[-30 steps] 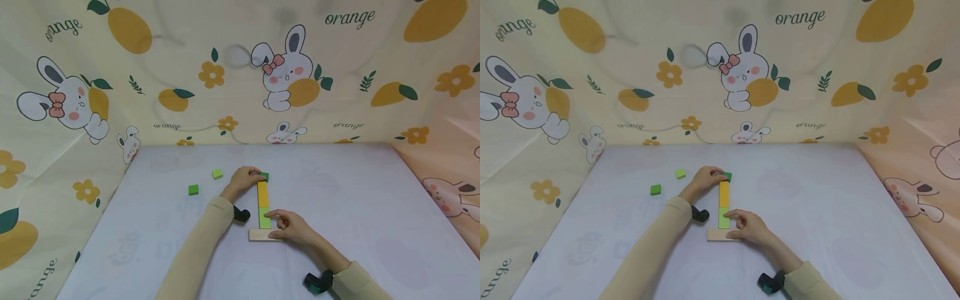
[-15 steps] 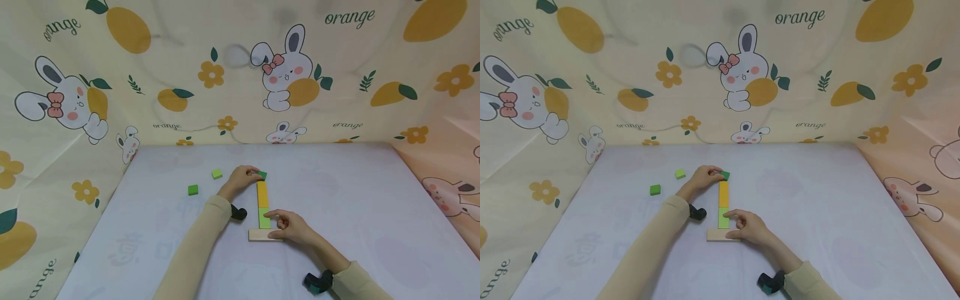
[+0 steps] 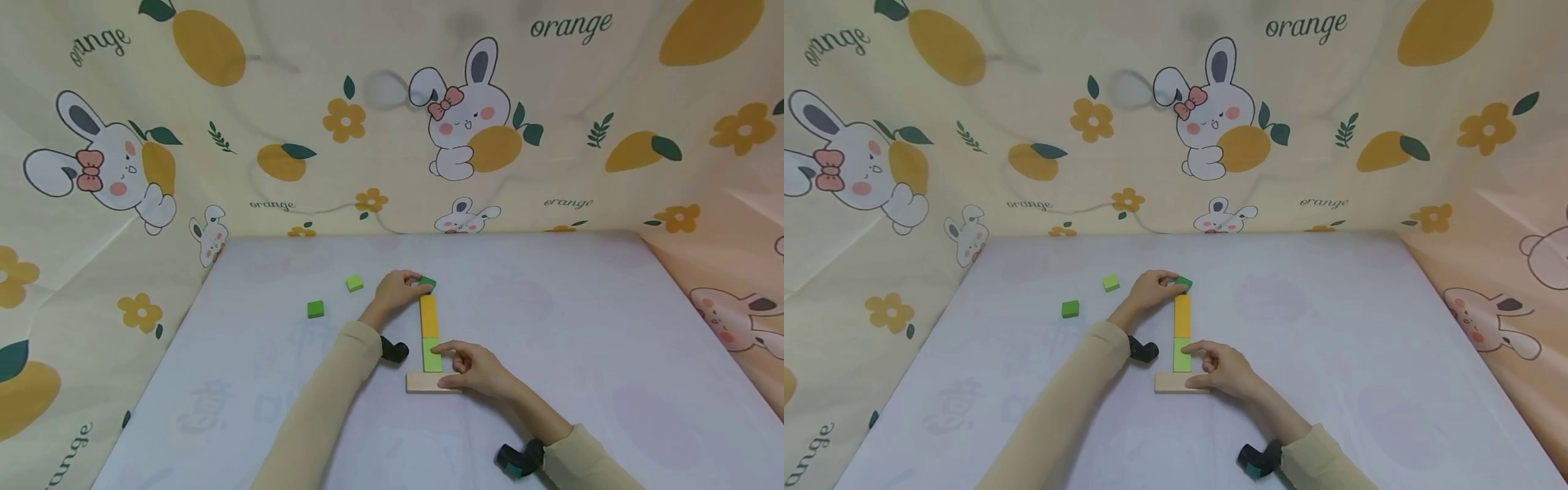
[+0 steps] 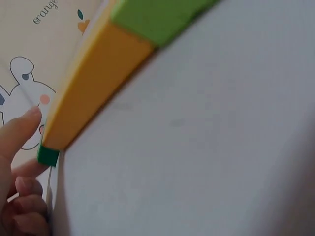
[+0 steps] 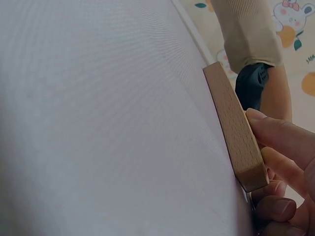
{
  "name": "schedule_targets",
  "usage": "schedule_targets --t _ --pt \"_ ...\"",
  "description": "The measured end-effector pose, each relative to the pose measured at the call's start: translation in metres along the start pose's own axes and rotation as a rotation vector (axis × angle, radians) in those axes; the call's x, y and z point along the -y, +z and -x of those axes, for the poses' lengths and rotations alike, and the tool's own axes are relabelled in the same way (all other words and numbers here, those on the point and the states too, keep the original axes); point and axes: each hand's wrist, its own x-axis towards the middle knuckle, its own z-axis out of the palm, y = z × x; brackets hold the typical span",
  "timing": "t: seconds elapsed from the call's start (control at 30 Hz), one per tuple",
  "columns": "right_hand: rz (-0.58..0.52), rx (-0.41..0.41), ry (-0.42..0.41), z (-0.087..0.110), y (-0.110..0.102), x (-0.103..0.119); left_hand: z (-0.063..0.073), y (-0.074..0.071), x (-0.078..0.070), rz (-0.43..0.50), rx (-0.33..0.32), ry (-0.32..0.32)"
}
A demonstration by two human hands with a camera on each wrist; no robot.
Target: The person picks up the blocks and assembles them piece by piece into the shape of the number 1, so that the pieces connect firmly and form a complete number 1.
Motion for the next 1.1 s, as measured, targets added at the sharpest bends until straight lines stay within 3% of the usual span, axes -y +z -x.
schedule_targets --t 0.23,0.4,0.67,0.9,1.1 --pt "-0.007 0.003 0.011 -0.001 0.0 0.0 0.005 0.006 -0.007 0.011 -0.077 -0.099" --pt "-0.006 0.001 0.014 -0.001 0.0 0.0 0.007 0.006 -0.012 0.01 -0.097 -0.123" --pt "-0.01 0.007 0.019 -0.001 0.0 -0.001 0.006 0.006 -0.013 0.002 -0.097 -0.103" --pt "-0.001 -0.006 0.01 0.001 -0.001 0.001 0.005 0.005 -0.012 0.006 -0.043 -0.071" --pt "0.001 -0.01 0.005 0.0 -0.001 0.0 0.004 0.003 -0.006 0.064 -0.026 -0.036"
